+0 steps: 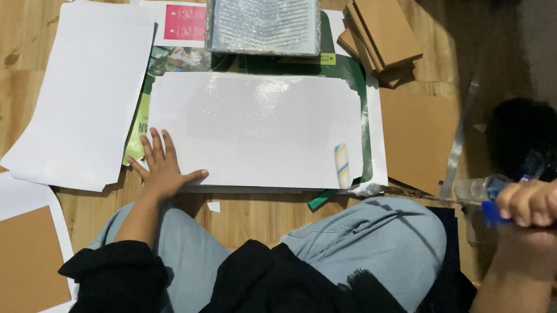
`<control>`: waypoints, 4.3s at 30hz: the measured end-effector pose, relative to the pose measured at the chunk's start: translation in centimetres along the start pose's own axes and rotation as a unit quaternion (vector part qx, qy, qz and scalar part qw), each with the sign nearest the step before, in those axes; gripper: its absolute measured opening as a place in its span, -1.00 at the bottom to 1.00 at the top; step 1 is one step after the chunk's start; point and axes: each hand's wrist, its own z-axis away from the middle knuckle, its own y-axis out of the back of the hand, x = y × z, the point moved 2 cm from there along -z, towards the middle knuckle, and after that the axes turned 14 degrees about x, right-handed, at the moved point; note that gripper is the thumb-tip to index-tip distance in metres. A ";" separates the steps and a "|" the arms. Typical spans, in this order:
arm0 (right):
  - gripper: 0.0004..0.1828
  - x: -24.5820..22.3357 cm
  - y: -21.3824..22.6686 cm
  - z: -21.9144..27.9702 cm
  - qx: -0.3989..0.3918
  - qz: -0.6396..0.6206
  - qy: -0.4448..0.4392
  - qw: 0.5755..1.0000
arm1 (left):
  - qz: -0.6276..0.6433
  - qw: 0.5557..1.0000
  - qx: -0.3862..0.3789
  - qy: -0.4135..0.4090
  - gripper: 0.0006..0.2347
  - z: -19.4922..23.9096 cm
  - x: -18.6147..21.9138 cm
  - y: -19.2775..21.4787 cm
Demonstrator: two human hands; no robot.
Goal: The person uses a paint roller to apply a white adhesive from a tray onto a large white sheet of paper. They repeatedly roll the adhesive onto the paper, lift and flip the sheet, and continue applying the substance to ensure even coverage.
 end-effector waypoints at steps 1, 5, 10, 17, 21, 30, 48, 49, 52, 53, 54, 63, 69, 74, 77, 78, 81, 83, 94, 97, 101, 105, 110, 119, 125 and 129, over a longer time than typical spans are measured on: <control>-0.68 1.2 1.7 -0.2 -0.009 -0.012 -0.014 1.000 | 0.000 1.000 0.003 -0.003 0.09 0.0 0.0 -0.1; -0.68 -0.5 -1.1 -0.1 0.018 -0.037 -0.014 0.999 | -0.005 1.000 -0.002 -0.002 0.09 -0.1 -0.2 -0.3; -0.77 -0.9 -1.7 -0.2 0.004 -0.016 -0.015 1.000 | -0.003 1.000 -0.002 -0.002 0.08 -0.1 -0.2 0.0; -0.59 3.2 1.7 -2.9 0.035 0.003 0.035 0.999 | -0.011 1.000 -0.009 -0.003 0.09 0.0 -0.1 -0.3; -0.75 0.8 -3.6 -3.3 0.186 -0.001 -0.074 0.980 | -0.011 1.000 0.000 -0.001 0.10 -0.4 -0.2 -0.1; -0.78 -0.4 -8.0 -4.0 0.325 -0.121 -0.120 0.930 | -0.014 1.000 0.001 -0.002 0.10 -0.3 -0.2 -0.3; -0.81 22.6 8.1 -12.4 0.032 -0.229 -0.067 0.971 | 0.040 0.999 0.019 -0.015 -0.21 -1.5 -1.9 -2.4; -0.75 28.1 14.4 -12.3 -0.242 -0.298 0.040 0.923 | 0.044 0.999 0.020 -0.022 -0.25 -1.5 -1.9 -2.5; -0.59 9.8 -0.2 -2.4 -0.095 -0.196 -0.055 0.974 | 0.036 0.999 0.019 -0.019 -0.25 -1.5 -1.6 -2.4; -0.59 6.9 -6.3 -1.7 -0.099 -0.198 -0.059 0.973 | 0.036 0.999 0.018 -0.013 -0.25 -1.3 -1.7 -2.4; -0.78 3.3 -11.3 -0.3 0.028 -0.194 -0.016 0.980 | 0.028 0.999 0.009 -0.012 -0.26 -1.5 -1.6 -2.4; -0.78 -1.0 -12.4 2.8 0.061 -0.175 -0.078 0.980 | 0.028 0.999 0.010 -0.016 -0.33 -1.2 -0.6 -1.7; -0.67 10.3 -4.1 4.0 -0.029 -0.134 -0.008 0.991 | -0.011 1.000 0.028 -0.002 -0.38 -0.1 -0.2 -0.8; -0.79 -0.3 -17.4 5.9 0.101 -0.173 -0.010 0.980 | 0.033 0.996 0.081 -0.008 -0.46 -0.4 -0.2 -0.9; -0.75 -3.5 -17.7 4.6 0.081 -0.184 -0.163 0.966 | 0.151 0.983 0.108 0.015 -0.50 -0.6 -1.2 -0.6; -0.71 -3.8 -16.7 4.1 0.056 -0.112 -0.155 0.980 | 0.285 0.941 0.181 0.029 -0.54 -0.5 -1.8 -0.2; -0.70 -4.1 -16.6 3.8 0.075 -0.059 -0.148 0.984 | 0.481 0.815 0.268 0.181 -0.60 -1.4 -4.3 -0.4; -0.73 -3.4 -17.7 4.7 0.118 -0.075 -0.153 0.978 | 0.537 0.732 0.273 0.318 -0.61 -1.6 -5.8 -1.4; -0.81 -3.3 -26.8 4.9 0.088 -0.310 -0.126 0.938 | 0.610 0.669 0.252 0.342 -0.47 -3.4 -9.2 -5.6; -0.75 -7.0 -29.1 6.1 0.083 -0.310 -0.134 0.938 | 0.623 0.636 0.225 0.395 -0.47 -1.1 -6.2 -0.6; -0.71 -4.0 -26.4 4.6 0.033 -0.290 -0.074 0.954 | 0.649 0.617 0.219 0.388 -0.47 -0.8 -6.4 -0.8; -0.74 -2.2 -20.6 2.1 0.085 -0.160 -0.094 0.979 | 0.653 0.613 0.219 0.387 -0.46 -1.0 -6.4 -0.7; -0.59 0.5 -20.1 0.9 0.113 -0.214 -0.178 0.954 | 0.659 0.596 0.222 0.401 -0.44 -1.0 -6.4 -0.7; -0.71 -6.9 -34.6 3.9 0.036 -0.363 -0.120 0.923 | 0.694 0.515 0.301 0.404 -0.52 -1.3 -7.0 -0.9; -0.73 -5.9 -33.3 2.6 -0.010 -0.381 -0.157 0.911 | 0.741 0.430 0.316 0.408 -0.52 -1.1 -6.5 0.1; -0.73 -7.3 -30.5 1.5 -0.021 -0.275 -0.073 0.958 | 0.723 0.454 0.341 0.394 -0.50 -0.7 -7.2 -0.1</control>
